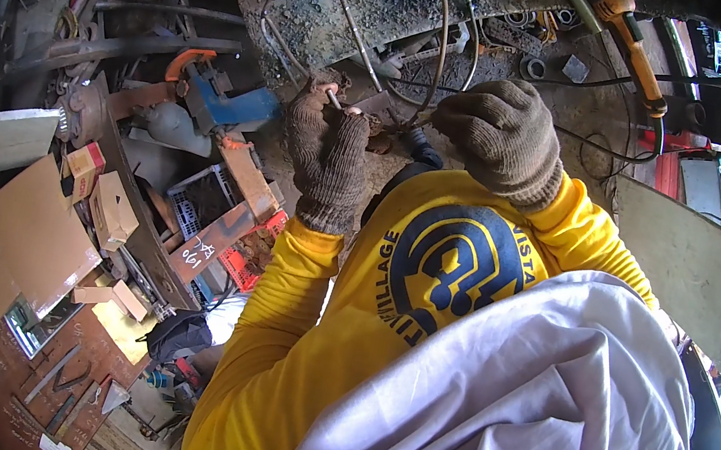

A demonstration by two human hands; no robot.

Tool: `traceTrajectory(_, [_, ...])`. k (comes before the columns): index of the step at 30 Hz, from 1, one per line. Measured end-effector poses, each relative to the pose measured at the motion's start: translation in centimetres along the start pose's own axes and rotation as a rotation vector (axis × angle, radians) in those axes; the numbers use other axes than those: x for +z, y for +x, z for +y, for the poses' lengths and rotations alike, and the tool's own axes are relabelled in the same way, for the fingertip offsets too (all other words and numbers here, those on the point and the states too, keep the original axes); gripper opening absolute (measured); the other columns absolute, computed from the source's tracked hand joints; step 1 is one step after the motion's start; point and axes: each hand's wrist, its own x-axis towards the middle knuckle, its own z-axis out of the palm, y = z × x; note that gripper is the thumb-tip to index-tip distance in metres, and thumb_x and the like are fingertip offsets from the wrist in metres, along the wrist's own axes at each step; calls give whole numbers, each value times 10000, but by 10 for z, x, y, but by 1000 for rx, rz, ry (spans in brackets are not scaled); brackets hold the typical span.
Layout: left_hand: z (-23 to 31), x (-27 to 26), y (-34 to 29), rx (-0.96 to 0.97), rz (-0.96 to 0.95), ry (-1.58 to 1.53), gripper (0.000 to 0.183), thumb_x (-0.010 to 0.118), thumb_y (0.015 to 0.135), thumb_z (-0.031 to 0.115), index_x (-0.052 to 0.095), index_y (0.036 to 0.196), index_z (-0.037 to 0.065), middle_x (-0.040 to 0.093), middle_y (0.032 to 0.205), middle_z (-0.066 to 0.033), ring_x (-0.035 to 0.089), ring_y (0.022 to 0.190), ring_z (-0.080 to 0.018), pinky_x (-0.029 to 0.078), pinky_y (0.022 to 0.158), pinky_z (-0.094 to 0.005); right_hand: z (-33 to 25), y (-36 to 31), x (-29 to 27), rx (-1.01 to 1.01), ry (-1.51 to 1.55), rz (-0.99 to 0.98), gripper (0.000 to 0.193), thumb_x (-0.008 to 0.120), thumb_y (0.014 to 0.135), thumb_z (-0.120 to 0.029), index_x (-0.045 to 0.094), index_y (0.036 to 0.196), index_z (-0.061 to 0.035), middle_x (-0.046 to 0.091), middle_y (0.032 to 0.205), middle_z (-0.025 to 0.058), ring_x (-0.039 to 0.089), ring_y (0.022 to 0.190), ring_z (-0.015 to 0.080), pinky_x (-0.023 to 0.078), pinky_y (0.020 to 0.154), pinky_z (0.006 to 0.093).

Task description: The person positions and fits small metal brackets onto a circular wire frame by hand. They hold the frame on a workbench and manipulate the small parts to align them before moving the assembly to a different spot.

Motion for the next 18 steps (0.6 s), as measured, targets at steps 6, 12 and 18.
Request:
traceTrajectory(6, [-7, -1, 3, 1, -40, -17, 424, 573, 965, 64, 424, 1360, 32, 638, 1077, -168, 700, 777, -194, 628, 585, -319, -5, 8, 9, -52, -26, -17, 375, 743, 668, -209, 727, 1043, -215, 687, 1036, -34, 658, 933, 203, 524, 762, 393])
traceTrajectory(12, [11, 6, 8, -99, -65, -207, 401, 566, 974, 81, 431, 1349, 31, 681, 1027, -174, 699, 741, -187, 620, 566, -300, 6, 20, 19, -178, -82, -3, 374, 701, 696, -171, 735, 1067, -200, 676, 1092, -23, 656, 948, 202, 515, 745, 370])
traceTrajectory(18, [17, 7, 7, -128, -82, -353, 387, 591, 963, 88, 457, 1321, 28, 684, 1036, -164, 681, 719, -164, 614, 561, -284, 5, 25, 20, -238, -147, 18, 394, 708, 685, -195, 740, 1078, -204, 673, 1091, -19, 654, 950, 213, 537, 764, 381])
